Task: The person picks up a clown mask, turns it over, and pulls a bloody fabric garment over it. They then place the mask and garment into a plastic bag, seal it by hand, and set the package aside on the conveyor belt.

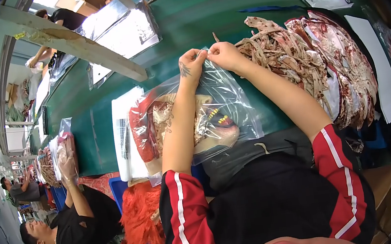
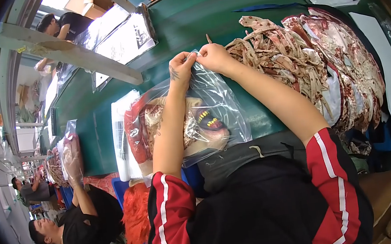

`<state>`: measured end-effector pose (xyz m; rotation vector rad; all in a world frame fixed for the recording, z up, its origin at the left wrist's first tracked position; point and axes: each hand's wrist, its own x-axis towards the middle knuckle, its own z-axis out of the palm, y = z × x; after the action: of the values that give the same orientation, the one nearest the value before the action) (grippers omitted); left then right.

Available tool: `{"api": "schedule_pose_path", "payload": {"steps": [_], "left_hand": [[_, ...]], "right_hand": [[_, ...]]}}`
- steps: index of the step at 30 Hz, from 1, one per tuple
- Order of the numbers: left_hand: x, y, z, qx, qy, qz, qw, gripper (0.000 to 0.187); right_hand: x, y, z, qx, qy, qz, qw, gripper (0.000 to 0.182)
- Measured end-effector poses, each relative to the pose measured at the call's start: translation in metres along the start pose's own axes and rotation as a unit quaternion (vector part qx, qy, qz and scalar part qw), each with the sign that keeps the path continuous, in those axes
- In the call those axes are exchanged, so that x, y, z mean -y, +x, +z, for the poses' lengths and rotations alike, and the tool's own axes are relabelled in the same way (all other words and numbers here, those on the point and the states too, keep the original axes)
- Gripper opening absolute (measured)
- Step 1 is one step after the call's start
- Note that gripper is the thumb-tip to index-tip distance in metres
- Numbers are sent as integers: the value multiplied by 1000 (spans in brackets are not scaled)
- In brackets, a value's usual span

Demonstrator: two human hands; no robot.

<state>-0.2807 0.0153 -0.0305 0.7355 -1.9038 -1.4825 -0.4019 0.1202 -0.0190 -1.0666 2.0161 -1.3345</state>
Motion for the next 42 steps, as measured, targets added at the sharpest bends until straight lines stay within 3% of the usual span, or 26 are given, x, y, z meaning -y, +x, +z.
{"api": "schedule_pose_path", "payload": {"steps": [8,23,29,33,38,42], "left_hand": [[13,6,-1,12,-134,-17,991,18],[11,5,-4,39,-183,-6,982,13],[3,3,-8,36,-165,-44,985,11],[-8,0,-2,62,-52,-71,994,10],[7,5,-10,115,-72,-68,988,8],[3,4,-10,114,-91,-56,988,7]], "right_hand": [[1,10,-1,46,28,20,998,27],[-1,8,2,78,140,13,987,15],[3,-6,-18,52,53,34,997,15],[-3,-7,-28,65,10,17,998,13],[-20,3,-19,51,-52,-13,997,18],[-16,2,-14,53,24,6,998,17]]}}
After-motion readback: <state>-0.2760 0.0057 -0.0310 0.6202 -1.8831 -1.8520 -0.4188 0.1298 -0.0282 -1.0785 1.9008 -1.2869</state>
